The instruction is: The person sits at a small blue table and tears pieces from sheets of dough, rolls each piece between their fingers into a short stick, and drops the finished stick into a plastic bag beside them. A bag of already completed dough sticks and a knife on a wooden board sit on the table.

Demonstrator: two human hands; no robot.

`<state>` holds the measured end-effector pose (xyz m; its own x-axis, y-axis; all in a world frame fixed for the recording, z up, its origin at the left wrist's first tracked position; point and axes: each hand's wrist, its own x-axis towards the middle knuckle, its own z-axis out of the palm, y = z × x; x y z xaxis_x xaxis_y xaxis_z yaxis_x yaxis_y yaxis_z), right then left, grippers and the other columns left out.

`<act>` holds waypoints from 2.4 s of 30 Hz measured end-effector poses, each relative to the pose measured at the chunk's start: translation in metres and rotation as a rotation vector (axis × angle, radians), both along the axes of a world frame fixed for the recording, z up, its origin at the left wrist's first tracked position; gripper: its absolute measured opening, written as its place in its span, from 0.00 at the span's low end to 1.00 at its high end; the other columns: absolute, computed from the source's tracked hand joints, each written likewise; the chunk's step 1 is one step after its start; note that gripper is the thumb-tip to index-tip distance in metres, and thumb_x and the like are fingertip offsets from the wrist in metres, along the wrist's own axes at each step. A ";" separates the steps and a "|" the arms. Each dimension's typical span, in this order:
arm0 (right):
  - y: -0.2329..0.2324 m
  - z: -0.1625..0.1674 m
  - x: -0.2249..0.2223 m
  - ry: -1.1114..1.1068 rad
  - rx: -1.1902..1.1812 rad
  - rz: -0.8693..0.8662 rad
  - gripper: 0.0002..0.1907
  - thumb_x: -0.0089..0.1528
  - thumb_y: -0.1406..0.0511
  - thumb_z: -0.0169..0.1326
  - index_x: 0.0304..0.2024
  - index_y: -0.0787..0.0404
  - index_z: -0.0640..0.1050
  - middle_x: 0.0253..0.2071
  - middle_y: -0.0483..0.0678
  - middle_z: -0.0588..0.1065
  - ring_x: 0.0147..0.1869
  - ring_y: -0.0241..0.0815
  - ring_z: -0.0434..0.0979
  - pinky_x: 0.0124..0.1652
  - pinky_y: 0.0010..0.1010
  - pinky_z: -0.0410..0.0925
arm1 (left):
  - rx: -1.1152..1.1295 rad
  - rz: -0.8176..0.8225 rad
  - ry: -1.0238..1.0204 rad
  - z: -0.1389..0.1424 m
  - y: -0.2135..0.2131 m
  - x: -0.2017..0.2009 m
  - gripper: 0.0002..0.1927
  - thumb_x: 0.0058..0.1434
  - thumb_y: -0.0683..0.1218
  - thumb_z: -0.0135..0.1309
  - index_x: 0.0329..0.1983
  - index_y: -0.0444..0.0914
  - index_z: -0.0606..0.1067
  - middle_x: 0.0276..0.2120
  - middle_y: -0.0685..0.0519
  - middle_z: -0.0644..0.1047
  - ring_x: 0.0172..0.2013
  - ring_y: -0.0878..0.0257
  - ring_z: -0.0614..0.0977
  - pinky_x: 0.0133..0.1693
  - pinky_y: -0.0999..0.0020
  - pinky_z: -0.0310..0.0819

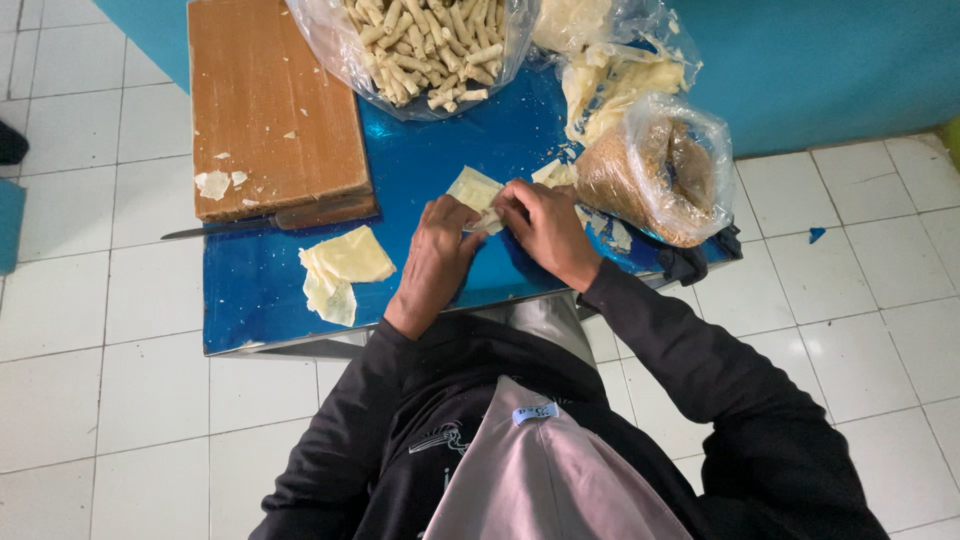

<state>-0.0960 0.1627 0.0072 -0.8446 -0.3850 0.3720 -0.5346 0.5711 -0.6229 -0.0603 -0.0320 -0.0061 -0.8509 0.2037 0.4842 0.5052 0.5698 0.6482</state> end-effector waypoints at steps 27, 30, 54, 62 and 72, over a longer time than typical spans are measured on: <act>0.000 0.002 -0.003 0.266 0.212 0.185 0.07 0.65 0.61 0.58 0.41 0.57 0.80 0.41 0.44 0.77 0.45 0.46 0.72 0.47 0.41 0.57 | 0.094 -0.129 -0.107 0.009 -0.010 -0.027 0.02 0.59 0.35 0.56 0.35 0.31 0.76 0.44 0.42 0.69 0.43 0.43 0.78 0.42 0.53 0.73; 0.000 0.000 -0.005 0.212 0.220 0.157 0.07 0.65 0.61 0.59 0.40 0.57 0.81 0.40 0.44 0.77 0.45 0.46 0.72 0.46 0.41 0.57 | 0.106 -0.139 -0.062 0.011 -0.011 -0.027 0.04 0.59 0.35 0.58 0.36 0.32 0.76 0.44 0.42 0.69 0.43 0.43 0.78 0.42 0.54 0.73; 0.004 0.000 -0.005 0.289 0.265 0.057 0.07 0.66 0.61 0.58 0.44 0.55 0.82 0.40 0.43 0.74 0.47 0.46 0.70 0.45 0.41 0.55 | -0.158 0.038 0.095 0.020 -0.005 -0.014 0.14 0.49 0.38 0.65 0.39 0.38 0.78 0.47 0.47 0.69 0.51 0.48 0.70 0.49 0.54 0.67; 0.006 0.003 -0.004 0.362 0.313 0.030 0.06 0.67 0.61 0.60 0.43 0.55 0.81 0.42 0.40 0.74 0.48 0.42 0.70 0.47 0.42 0.55 | -0.160 0.082 0.128 0.017 -0.001 -0.019 0.13 0.52 0.41 0.66 0.40 0.37 0.78 0.49 0.48 0.70 0.56 0.47 0.68 0.52 0.54 0.66; 0.005 0.010 0.007 0.526 0.432 -0.037 0.15 0.59 0.69 0.56 0.49 0.57 0.82 0.54 0.39 0.74 0.56 0.41 0.70 0.51 0.43 0.55 | -0.181 0.176 0.181 0.021 0.001 -0.021 0.13 0.55 0.40 0.63 0.43 0.38 0.77 0.48 0.50 0.71 0.55 0.49 0.70 0.50 0.55 0.66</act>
